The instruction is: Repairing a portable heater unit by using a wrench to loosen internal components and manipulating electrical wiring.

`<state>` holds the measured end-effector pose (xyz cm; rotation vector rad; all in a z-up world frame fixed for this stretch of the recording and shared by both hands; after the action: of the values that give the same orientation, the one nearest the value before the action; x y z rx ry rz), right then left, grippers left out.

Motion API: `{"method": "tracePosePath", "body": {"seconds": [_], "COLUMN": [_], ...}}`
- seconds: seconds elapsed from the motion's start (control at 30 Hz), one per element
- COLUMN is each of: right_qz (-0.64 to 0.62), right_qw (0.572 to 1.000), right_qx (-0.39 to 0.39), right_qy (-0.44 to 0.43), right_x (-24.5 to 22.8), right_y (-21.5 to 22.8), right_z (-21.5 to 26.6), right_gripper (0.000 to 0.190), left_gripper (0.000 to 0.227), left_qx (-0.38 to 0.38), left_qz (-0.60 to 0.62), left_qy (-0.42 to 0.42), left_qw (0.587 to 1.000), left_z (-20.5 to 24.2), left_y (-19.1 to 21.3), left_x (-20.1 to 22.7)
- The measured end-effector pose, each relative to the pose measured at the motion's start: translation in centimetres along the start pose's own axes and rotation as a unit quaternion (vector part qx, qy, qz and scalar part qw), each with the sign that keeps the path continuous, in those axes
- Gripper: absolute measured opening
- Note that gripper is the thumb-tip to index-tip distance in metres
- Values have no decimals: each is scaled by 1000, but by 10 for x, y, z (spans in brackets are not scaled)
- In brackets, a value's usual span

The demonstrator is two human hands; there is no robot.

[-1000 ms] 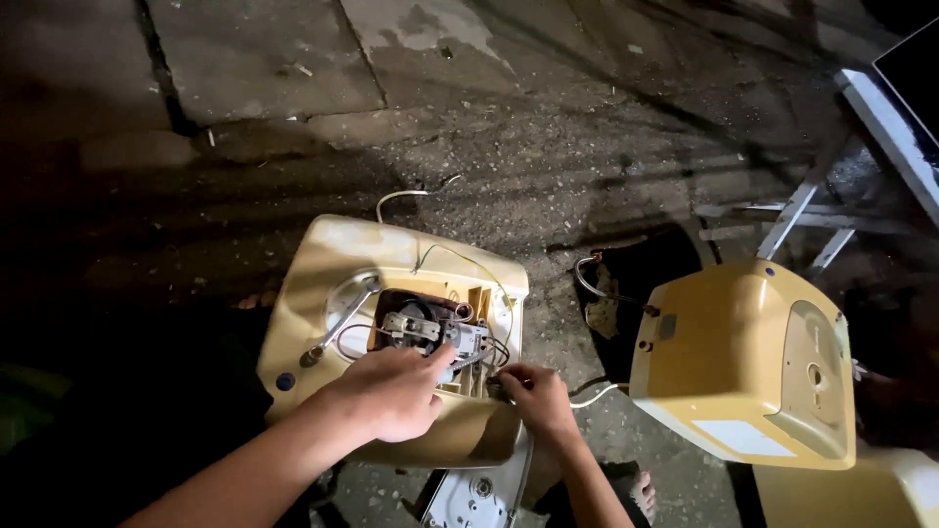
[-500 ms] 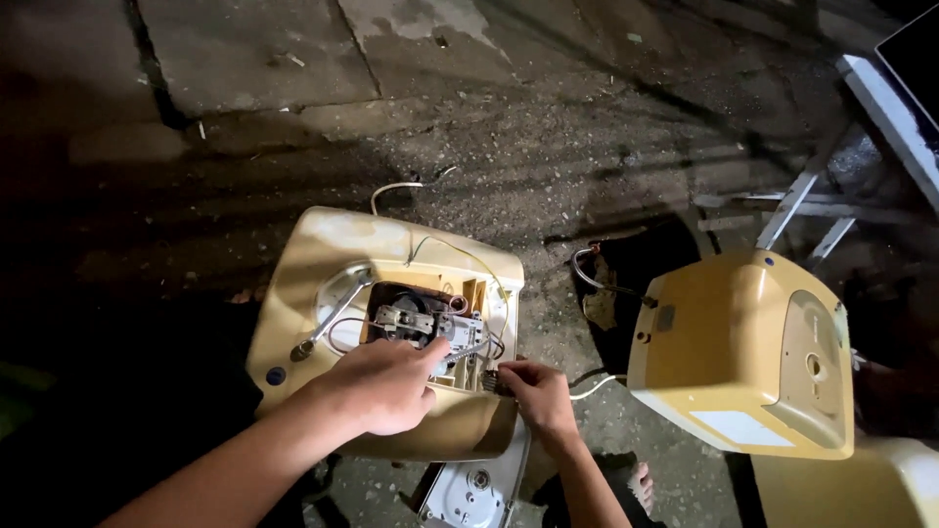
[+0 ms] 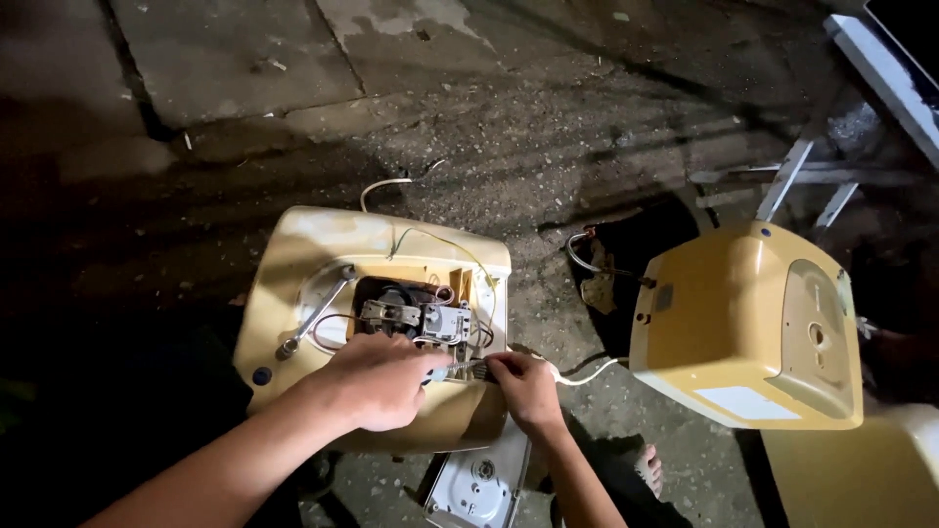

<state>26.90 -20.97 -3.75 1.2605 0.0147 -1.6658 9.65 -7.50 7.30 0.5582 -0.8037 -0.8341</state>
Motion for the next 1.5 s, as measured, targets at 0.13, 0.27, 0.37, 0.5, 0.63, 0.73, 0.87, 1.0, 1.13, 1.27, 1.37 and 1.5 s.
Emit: {"method": "tracePosePath", "body": {"seconds": [0.13, 0.27, 0.37, 0.5, 0.63, 0.73, 0.87, 1.0, 1.13, 1.27, 1.37, 1.5], "right_qz": [26, 22, 88, 108, 98, 90, 80, 69, 68, -75, -94, -81], "right_qw": [1000, 999, 996, 993, 995, 995, 996, 997, 996, 988, 980, 973], "right_qx": [13, -1, -22, -33, -19, -19, -26, -31, -48, -98, -119, -109], "right_qy": [-11, -33, 27, 23, 32, 40, 38, 33, 31, 94, 129, 185], "right_x": [0, -3, 11, 6, 86, 125, 117, 102, 39, -60, -78, -63], "right_y": [0, 0, -1, 0, -3, -8, -12, -13, 0, 31, 31, 25], "right_z": [0, 1, -12, -15, -71, -103, -103, -87, -34, 35, 56, 38], "right_gripper": [28, 30, 28, 33, 30, 30, 32, 34, 35, 56, 50, 42], "left_gripper": [59, 63, 43, 33, 40, 47, 45, 43, 41, 40, 38, 38], "left_qx": [-10, -24, 7, 35, 28, -1, 27, 43, 69, 99, 121, 139], "left_qz": [-3, 14, 58, -9, -140, -208, -196, -189, -177, -161, -147, -134], "left_qy": [9, 31, 10, -6, 20, 35, 29, 22, 3, -16, -28, -41], "left_qw": [1000, 999, 998, 999, 989, 977, 980, 981, 982, 982, 981, 980], "left_z": [1, 3, -7, -52, -39, -31, -49, -65, -74, -76, -79, -82], "left_y": [-3, -3, -3, -14, 38, 55, 63, 76, 85, 91, 92, 81], "left_x": [2, 3, 4, 7, 61, 91, 115, 123, 120, 114, 112, 118]}}
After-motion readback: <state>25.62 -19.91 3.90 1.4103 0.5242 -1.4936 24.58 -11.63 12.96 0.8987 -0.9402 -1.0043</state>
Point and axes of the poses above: each hand's wrist, its own z-axis away from the middle knuckle, its own y-axis out of the back of the hand, x = y × z, the point moved 6 cm from there along -z, towards the middle knuckle, and after that the axes turned 4 degrees about -z, right-handed, at the moved point
